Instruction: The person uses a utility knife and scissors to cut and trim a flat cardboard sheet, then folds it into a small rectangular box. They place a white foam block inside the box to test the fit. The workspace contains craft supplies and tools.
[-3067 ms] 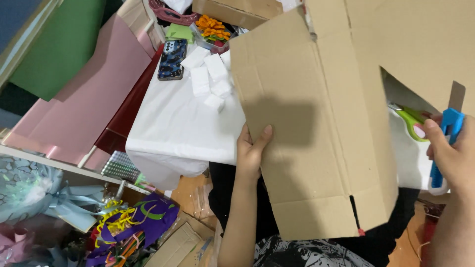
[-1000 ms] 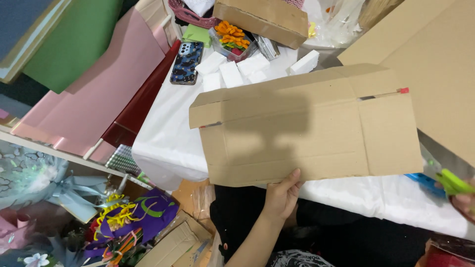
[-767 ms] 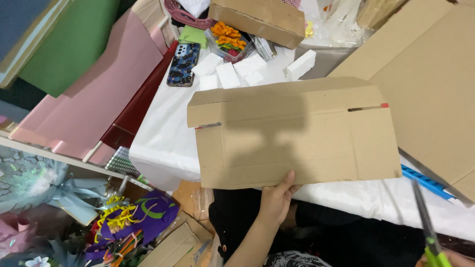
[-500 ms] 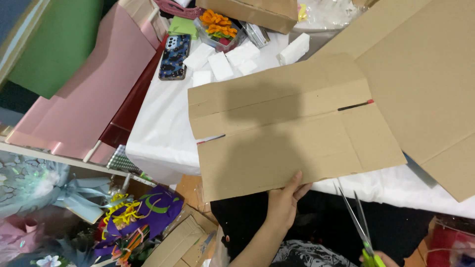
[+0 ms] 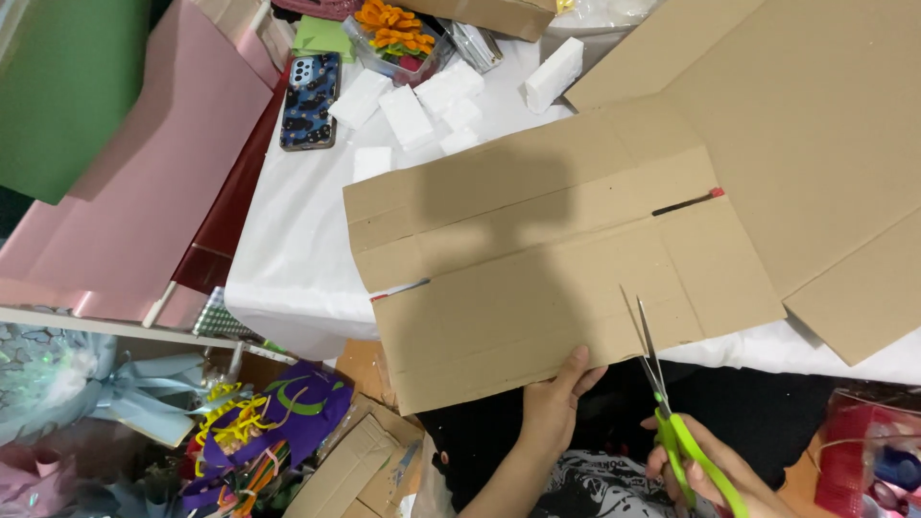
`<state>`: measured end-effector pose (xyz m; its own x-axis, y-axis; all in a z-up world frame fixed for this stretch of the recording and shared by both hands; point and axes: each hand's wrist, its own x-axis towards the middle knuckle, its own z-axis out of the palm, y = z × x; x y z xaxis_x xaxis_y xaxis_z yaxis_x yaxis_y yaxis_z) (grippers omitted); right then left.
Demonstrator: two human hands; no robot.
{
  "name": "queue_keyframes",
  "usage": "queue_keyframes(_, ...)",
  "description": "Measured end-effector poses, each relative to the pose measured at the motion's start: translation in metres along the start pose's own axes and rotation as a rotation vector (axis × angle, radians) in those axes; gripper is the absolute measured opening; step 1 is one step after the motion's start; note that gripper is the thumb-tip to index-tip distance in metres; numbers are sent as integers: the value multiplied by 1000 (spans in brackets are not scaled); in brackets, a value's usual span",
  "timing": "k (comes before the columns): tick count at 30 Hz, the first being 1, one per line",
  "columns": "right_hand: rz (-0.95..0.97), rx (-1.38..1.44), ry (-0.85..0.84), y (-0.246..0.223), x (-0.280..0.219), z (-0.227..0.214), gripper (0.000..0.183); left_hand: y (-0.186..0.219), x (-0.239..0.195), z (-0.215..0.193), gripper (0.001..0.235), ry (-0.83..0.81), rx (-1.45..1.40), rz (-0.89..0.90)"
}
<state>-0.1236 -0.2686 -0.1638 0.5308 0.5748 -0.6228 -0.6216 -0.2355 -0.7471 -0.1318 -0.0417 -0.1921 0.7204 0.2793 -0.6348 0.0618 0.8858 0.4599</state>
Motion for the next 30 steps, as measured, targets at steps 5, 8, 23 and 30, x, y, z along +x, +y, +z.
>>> queue_keyframes(5, -154, -61, -84, -12, 3, 4, 79, 0, 0, -2, 45, -36, 15, 1)
queue_keyframes(8, -157, -112, -84, -22, 5, 8, 83, -5, 3, -3, 44, -48, 25, 8)
queue_keyframes(23, -12, -204, -161, -37, 12, 6, 92, -3, 6, -4, 45, 1, 37, -26)
queue_keyframes(30, -57, -276, -229, -19, 21, -6, 103, -8, 6, -6, 44, -34, 44, -16)
